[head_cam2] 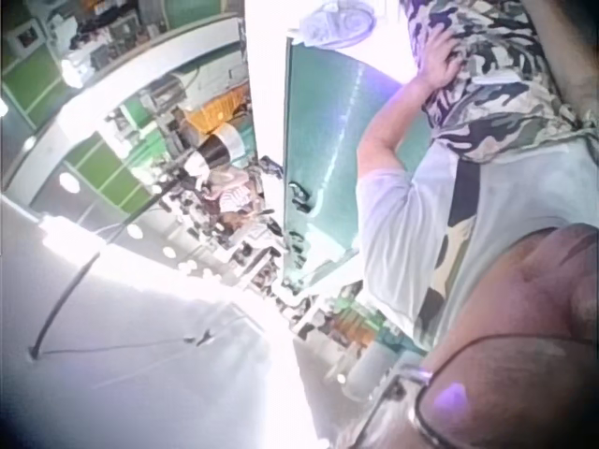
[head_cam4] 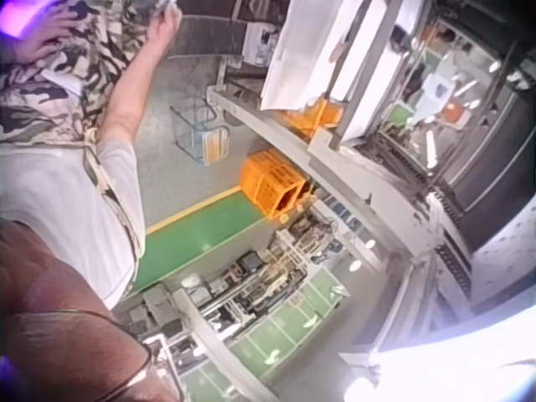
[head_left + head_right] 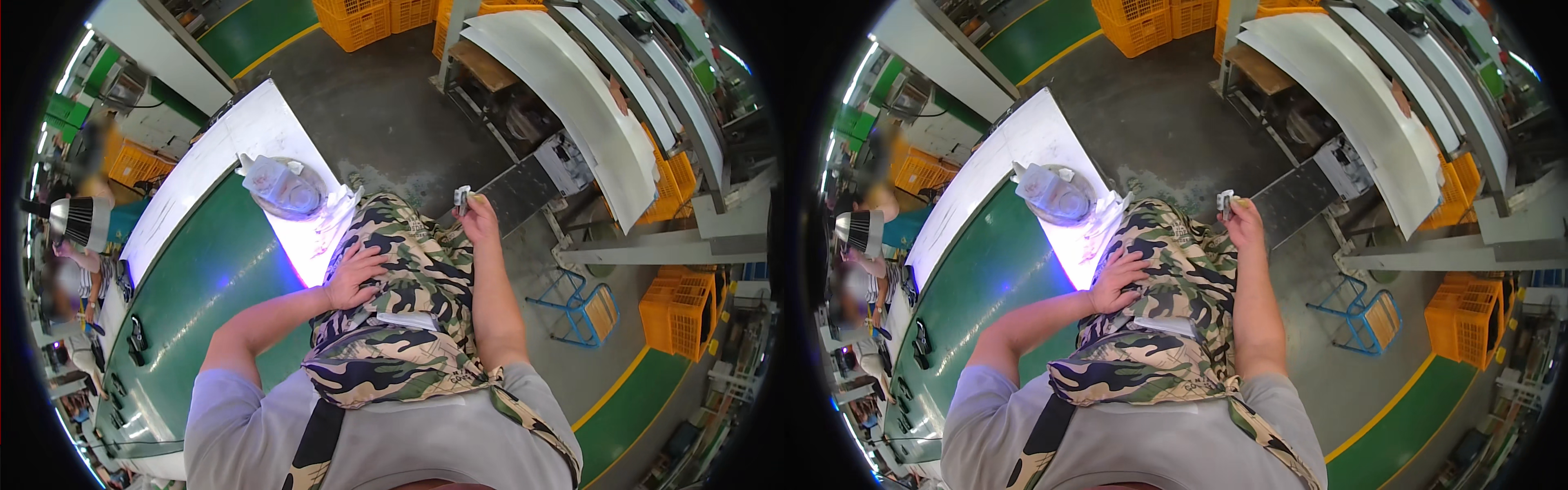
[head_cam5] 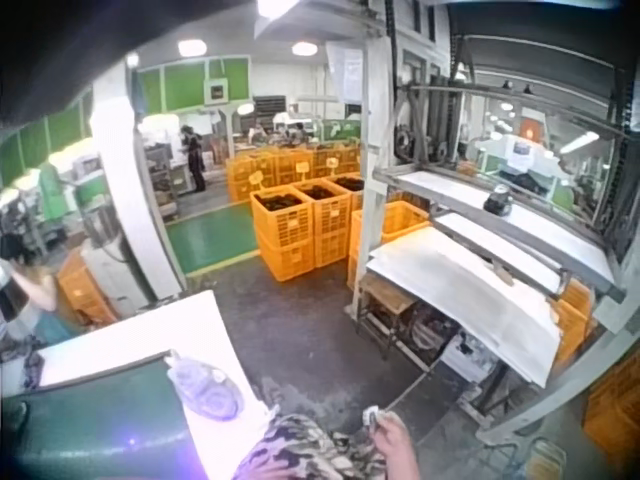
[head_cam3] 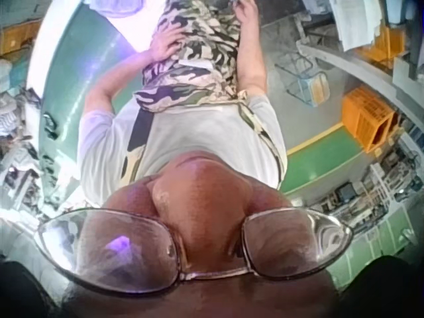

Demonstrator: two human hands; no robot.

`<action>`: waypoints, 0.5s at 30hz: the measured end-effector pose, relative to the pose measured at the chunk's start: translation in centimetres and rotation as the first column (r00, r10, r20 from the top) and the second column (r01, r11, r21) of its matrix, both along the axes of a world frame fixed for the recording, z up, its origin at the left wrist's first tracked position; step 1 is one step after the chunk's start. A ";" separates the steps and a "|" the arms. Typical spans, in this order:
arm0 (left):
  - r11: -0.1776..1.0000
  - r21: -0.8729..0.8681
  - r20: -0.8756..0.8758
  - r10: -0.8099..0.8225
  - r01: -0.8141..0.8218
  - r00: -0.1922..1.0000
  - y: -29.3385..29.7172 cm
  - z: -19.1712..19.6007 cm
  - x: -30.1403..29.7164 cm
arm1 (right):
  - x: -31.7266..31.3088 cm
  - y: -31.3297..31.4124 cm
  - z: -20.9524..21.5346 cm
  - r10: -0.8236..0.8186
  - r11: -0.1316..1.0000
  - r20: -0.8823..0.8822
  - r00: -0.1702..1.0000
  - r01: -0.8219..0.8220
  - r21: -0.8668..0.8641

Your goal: Cleaning and inspecting black shoes at a manufacturing line station under UV light.

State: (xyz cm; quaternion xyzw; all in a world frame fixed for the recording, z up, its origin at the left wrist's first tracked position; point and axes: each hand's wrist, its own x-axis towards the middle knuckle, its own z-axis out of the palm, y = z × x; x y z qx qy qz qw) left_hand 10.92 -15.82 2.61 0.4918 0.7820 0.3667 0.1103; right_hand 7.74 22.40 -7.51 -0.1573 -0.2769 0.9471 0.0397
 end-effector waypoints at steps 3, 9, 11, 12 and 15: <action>1.000 -0.008 -0.010 0.015 -0.015 1.000 -0.2 -0.1 0.0 | -0.2 0.5 -0.6 0.023 1.000 -0.029 0.999 -0.024 -0.016; 1.000 0.031 -0.036 0.002 -0.001 0.999 0.1 -1.4 -0.6 | -0.2 1.8 -1.0 0.026 1.000 -0.032 0.999 -0.025 0.009; 0.999 0.034 -0.011 0.028 -0.028 1.000 0.1 -1.1 -0.4 | -0.2 1.8 -0.7 0.020 1.000 0.005 1.000 -0.020 0.001; 0.999 0.028 -0.016 0.020 -0.020 1.000 -0.1 -1.0 -0.3 | -0.3 1.4 -0.7 0.041 0.999 0.013 0.999 -0.041 -0.003; 1.000 0.019 -0.023 0.016 -0.016 1.000 -0.4 -1.0 0.0 | -0.4 1.2 -0.7 0.036 0.999 0.029 0.999 -0.036 0.008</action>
